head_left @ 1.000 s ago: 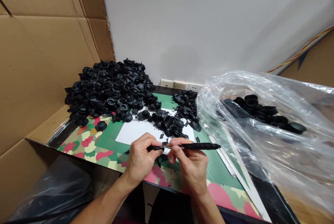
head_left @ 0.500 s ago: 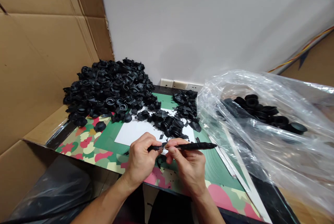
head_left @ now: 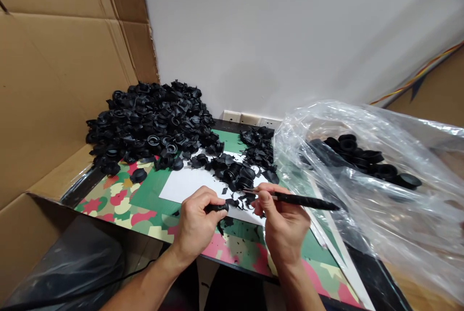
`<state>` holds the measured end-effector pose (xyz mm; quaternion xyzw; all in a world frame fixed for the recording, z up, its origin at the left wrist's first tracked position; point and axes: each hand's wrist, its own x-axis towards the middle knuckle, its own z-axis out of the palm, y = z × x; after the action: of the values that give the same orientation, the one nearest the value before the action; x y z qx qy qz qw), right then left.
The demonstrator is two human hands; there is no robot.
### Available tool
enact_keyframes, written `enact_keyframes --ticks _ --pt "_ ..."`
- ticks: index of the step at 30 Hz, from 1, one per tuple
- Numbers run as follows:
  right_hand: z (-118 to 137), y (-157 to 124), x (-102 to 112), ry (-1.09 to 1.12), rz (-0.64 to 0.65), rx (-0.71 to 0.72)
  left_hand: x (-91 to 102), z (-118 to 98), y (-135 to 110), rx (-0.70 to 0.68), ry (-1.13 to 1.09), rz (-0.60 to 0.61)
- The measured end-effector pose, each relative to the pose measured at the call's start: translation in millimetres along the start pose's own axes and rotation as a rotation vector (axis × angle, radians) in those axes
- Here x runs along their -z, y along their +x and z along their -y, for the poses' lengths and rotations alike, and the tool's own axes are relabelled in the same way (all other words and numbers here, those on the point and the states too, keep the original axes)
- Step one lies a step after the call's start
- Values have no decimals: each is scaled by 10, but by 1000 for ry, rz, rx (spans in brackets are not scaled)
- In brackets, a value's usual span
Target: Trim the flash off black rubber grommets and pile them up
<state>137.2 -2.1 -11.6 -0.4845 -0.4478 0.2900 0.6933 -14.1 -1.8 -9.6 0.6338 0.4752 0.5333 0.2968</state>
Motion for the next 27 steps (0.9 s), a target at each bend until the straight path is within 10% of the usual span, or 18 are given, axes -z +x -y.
enact_keyframes --ticks 8,27 --pt "26 -103 -100 231 155 -318 66 45 30 -4 27 -17" --pt "-36 -141 -226 185 323 -283 51 55 97 -57 81 -7"
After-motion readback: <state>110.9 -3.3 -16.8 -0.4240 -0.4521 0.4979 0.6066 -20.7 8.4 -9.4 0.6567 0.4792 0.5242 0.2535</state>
